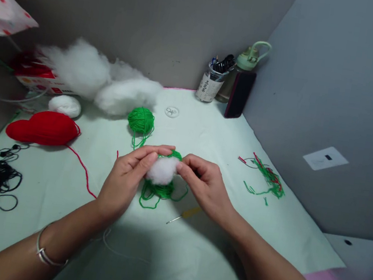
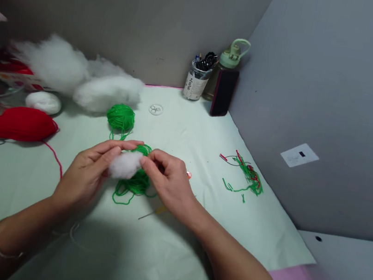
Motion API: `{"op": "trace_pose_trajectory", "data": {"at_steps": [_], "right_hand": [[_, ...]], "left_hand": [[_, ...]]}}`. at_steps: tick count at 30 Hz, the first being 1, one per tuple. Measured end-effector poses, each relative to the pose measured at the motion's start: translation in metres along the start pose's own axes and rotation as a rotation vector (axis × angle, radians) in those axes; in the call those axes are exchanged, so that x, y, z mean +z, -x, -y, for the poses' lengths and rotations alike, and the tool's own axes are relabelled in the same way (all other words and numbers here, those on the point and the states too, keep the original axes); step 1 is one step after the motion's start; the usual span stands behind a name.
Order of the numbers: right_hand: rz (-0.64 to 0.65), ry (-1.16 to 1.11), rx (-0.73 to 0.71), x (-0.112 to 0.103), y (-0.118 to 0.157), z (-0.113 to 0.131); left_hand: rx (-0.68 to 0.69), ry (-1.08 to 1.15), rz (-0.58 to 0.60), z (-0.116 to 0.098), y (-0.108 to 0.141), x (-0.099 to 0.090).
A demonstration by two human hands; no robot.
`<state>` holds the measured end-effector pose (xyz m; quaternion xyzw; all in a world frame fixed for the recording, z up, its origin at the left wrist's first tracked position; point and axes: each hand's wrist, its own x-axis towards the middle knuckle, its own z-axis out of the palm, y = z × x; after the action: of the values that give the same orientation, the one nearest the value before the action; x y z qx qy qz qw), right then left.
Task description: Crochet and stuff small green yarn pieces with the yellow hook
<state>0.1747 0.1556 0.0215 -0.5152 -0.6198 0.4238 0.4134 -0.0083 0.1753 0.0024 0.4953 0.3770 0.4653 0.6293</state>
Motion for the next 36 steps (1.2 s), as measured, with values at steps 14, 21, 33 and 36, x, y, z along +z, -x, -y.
{"op": "trace_pose_trajectory", "data": {"at_steps": [14,21,33,36], "right_hand": [[0.094,0.359,-0.200,0.007,0.009,-0.001],[0.104,0.221,-0.120,0.017,0.009,-0.002],[0.017,0.141,0.007,0.001,0.005,0.003],[0.126,0.225,-0.116,0.001,0.009,0.011]], "left_hand": [[0.002,-0.125,-0.054,0.008,-0.003,0.003],[0.183,-0.246,-0.093,0.024,-0.003,0.002],[0.002,-0.044,0.056,0.008,0.000,0.004],[-0.009,-0.041,0.012,0.008,-0.002,0.005]]}}
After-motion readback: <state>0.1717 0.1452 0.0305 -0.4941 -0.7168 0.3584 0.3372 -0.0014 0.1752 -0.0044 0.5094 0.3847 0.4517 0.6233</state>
